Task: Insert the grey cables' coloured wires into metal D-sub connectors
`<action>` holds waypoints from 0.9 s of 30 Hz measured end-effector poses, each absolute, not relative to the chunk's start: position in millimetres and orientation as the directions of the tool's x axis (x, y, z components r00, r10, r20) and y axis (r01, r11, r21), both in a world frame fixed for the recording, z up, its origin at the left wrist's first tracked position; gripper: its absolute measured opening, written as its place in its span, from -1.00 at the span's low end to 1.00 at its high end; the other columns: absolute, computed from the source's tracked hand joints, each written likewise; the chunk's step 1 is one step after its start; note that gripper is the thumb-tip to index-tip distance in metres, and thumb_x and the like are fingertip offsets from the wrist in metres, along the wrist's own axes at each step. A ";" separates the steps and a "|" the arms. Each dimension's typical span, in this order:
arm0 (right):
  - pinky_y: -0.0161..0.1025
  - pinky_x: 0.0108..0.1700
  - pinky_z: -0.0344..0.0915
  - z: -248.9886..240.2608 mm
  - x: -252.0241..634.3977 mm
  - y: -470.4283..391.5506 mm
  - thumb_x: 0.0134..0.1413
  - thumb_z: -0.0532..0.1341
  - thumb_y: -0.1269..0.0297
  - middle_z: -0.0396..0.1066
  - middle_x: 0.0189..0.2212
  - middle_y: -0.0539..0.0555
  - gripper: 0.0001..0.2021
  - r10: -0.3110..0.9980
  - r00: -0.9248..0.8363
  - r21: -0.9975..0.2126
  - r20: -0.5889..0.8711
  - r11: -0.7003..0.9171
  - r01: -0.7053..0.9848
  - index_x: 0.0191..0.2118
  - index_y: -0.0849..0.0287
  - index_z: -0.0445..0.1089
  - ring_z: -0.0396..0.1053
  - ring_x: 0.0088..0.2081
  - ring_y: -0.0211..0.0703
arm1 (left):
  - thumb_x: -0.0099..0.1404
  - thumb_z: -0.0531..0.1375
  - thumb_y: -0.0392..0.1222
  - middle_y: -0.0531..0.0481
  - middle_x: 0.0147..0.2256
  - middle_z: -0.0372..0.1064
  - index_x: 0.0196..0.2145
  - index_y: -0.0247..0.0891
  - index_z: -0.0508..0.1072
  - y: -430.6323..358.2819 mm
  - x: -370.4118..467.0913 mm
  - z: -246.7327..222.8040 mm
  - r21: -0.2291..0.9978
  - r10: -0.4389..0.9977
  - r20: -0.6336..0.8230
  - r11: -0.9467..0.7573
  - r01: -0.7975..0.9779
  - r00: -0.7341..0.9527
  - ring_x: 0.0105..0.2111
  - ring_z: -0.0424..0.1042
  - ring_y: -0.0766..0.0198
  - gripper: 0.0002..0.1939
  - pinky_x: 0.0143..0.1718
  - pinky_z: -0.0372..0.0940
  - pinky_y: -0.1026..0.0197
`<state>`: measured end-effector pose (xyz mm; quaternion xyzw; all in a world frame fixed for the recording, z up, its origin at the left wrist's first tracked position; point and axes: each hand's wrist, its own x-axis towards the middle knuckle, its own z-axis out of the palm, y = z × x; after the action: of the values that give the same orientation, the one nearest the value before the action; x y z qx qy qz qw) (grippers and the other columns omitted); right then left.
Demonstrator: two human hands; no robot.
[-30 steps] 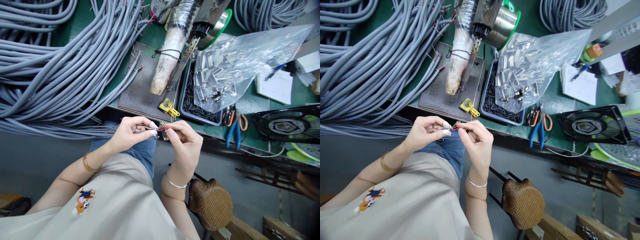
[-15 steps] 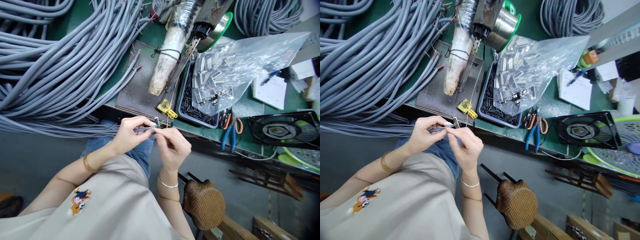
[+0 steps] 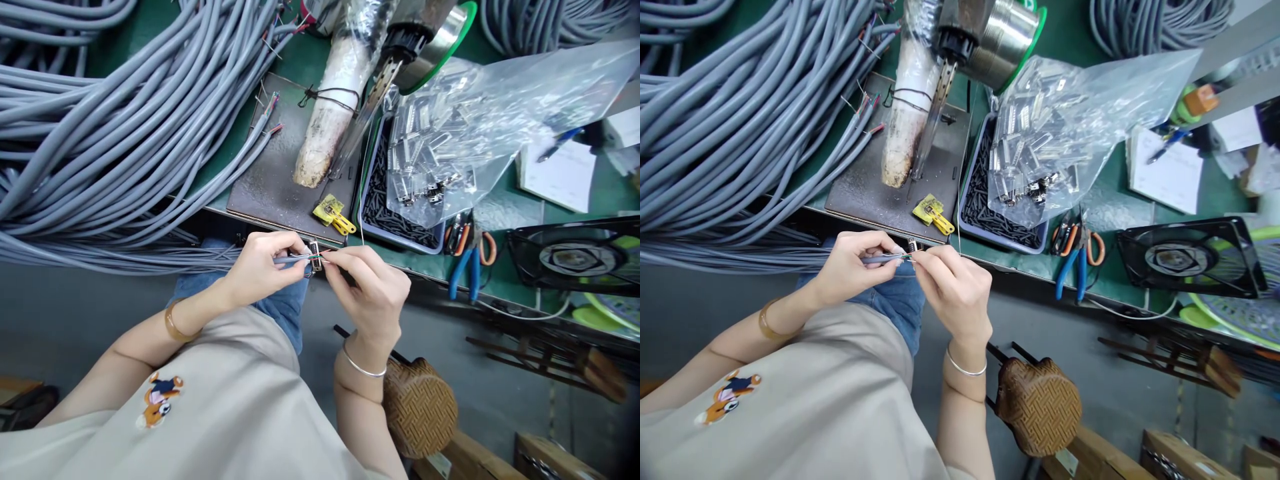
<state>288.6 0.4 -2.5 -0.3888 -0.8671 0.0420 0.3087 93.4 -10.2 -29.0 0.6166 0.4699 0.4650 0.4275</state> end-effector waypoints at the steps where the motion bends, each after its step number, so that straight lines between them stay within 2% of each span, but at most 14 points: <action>1: -0.35 -0.37 0.29 0.3 289.0 1.0 0.27 0.27 0.43 0.54 -0.37 -0.03 -0.93 0.696 -0.538 -0.289 0.476 0.701 0.652 -0.20 0.12 0.47 0.46 -0.42 -0.32 | 0.18 0.25 -0.38 0.08 -0.49 0.44 -0.41 -0.31 0.50 -10.0 93.4 -28.0 0.954 0.972 0.190 -0.217 0.205 0.141 -0.55 0.21 0.45 -0.96 -0.47 0.14 0.34; 5: -0.30 -0.45 0.17 9.1 288.3 0.5 0.26 0.24 0.44 0.48 -0.45 -0.05 -0.90 0.665 -0.630 -0.179 0.402 0.732 0.658 -0.31 0.15 0.39 0.36 -0.51 -0.34 | 0.18 0.21 -0.40 0.05 -0.45 0.46 -0.43 -0.30 0.48 -10.0 93.6 -24.7 0.910 0.948 0.250 -0.299 0.286 0.196 -0.49 0.32 0.41 -0.92 -0.43 0.18 0.34; 8: -0.28 -0.46 0.11 10.0 286.5 -2.6 0.25 0.23 0.47 0.43 -0.50 -0.07 -0.89 0.632 -0.650 -0.132 0.422 0.753 0.645 -0.31 0.14 0.39 0.30 -0.53 -0.35 | 0.18 0.21 -0.40 0.05 -0.45 0.45 -0.38 -0.32 0.50 -11.8 94.2 -23.6 0.933 0.964 0.206 -0.245 0.263 0.169 -0.52 0.26 0.44 -0.93 -0.47 0.16 0.37; 10: -0.31 -0.45 0.13 7.7 284.0 -5.9 0.25 0.23 0.47 0.41 -0.50 -0.08 -0.91 0.675 -0.586 -0.242 0.448 0.723 0.647 -0.28 0.14 0.40 0.27 -0.53 -0.36 | 0.17 0.23 -0.37 0.05 -0.42 0.45 -0.24 -0.35 0.54 -13.2 94.4 -23.1 0.978 0.983 0.108 -0.131 0.161 0.146 -0.56 0.21 0.47 -0.82 -0.54 0.13 0.38; 12: -0.33 -0.47 0.11 4.2 279.9 -9.9 0.27 0.23 0.44 0.40 -0.49 -0.09 -0.91 0.781 -0.463 -0.456 0.419 0.622 0.637 -0.28 0.13 0.40 0.22 -0.55 -0.40 | 0.16 0.28 -0.32 0.02 -0.38 0.48 -0.13 -0.35 0.56 -13.7 93.8 -22.6 0.999 0.988 0.023 -0.028 0.031 0.155 -0.55 0.26 0.46 -0.72 -0.57 0.15 0.39; 13: -0.34 -0.49 0.09 2.4 277.4 -11.8 0.28 0.23 0.41 0.38 -0.50 -0.10 -0.91 0.837 -0.400 -0.565 0.374 0.548 0.617 -0.29 0.13 0.40 0.17 -0.57 -0.41 | 0.16 0.30 -0.30 -0.01 -0.36 0.51 -0.14 -0.34 0.58 -13.7 93.2 -22.4 1.000 0.988 0.019 -0.016 -0.023 0.155 -0.52 0.32 0.43 -0.73 -0.55 0.19 0.39; 16: -0.35 -0.56 0.00 -1.1 269.5 -16.5 0.30 0.22 0.32 0.25 -0.56 -0.14 -0.87 0.937 -0.274 -0.786 0.215 0.333 0.521 -0.33 0.14 0.39 0.05 -0.60 -0.41 | 0.19 0.34 -0.28 -0.06 -0.36 0.56 -0.30 -0.31 0.61 -12.8 91.4 -22.0 0.988 0.983 0.148 -0.143 -0.057 0.106 -0.42 0.45 0.36 -0.91 -0.40 0.32 0.35; 18: -0.35 -0.57 -0.03 -1.5 265.9 -17.8 0.31 0.22 0.28 0.19 -0.58 -0.15 -0.84 0.959 -0.236 -0.845 0.160 0.256 0.469 -0.34 0.14 0.39 0.00 -0.61 -0.41 | 0.24 0.32 -0.29 -0.06 -0.39 0.55 -0.35 -0.29 0.61 -12.7 91.1 -22.0 0.967 0.964 0.255 -0.255 -0.011 0.078 -0.39 0.46 0.34 -0.95 -0.33 0.35 0.31; 20: -0.35 -0.57 -0.04 -0.8 264.9 -17.8 0.31 0.23 0.26 0.18 -0.58 -0.15 -0.82 0.968 -0.195 -0.856 0.155 0.230 0.463 -0.36 0.14 0.38 0.00 -0.61 -0.41 | 0.25 0.31 -0.30 -0.05 -0.39 0.54 -0.36 -0.28 0.60 -13.1 91.7 -21.9 0.955 0.953 0.296 -0.297 0.013 0.063 -0.36 0.47 0.31 -0.95 -0.30 0.37 0.29; 22: -0.36 -0.55 0.02 -0.5 266.5 -17.1 0.31 0.24 0.24 0.22 -0.57 -0.14 -0.82 0.971 -0.086 -0.849 0.222 0.236 0.473 -0.36 0.13 0.38 0.08 -0.59 -0.40 | 0.24 0.32 -0.27 -0.05 -0.38 0.53 -0.38 -0.29 0.56 -13.4 92.4 -21.8 0.974 0.975 0.222 -0.220 -0.048 0.019 -0.39 0.47 0.33 -0.95 -0.36 0.37 0.31; 25: -0.35 -0.51 0.13 -3.0 270.6 -16.1 0.32 0.24 0.25 0.32 -0.52 -0.10 -0.86 0.905 0.116 -0.819 0.408 0.307 0.485 -0.32 0.11 0.41 0.24 -0.56 -0.36 | 0.20 0.35 -0.21 0.02 -0.43 0.47 -0.40 -0.30 0.45 -11.7 91.6 -22.3 0.963 0.999 -0.037 0.038 -0.265 0.007 -0.60 0.36 0.46 -0.84 -0.60 0.24 0.38; 27: -0.35 -0.52 0.13 -6.5 271.6 -15.8 0.28 0.30 0.28 0.39 -0.49 -0.11 -0.98 0.866 0.075 -0.751 0.495 0.383 0.538 -0.20 0.06 0.49 0.21 -0.58 -0.37 | 0.16 0.38 -0.17 0.08 -0.48 0.42 -0.41 -0.30 0.41 -9.2 89.6 -23.2 0.904 0.985 -0.159 0.174 -0.390 0.071 -0.70 0.25 0.52 -0.77 -0.70 0.10 0.40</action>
<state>271.6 -15.8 -6.5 -0.5313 -0.6605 0.1622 0.5052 89.6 -9.2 -23.2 0.3538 0.4204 0.5367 0.6404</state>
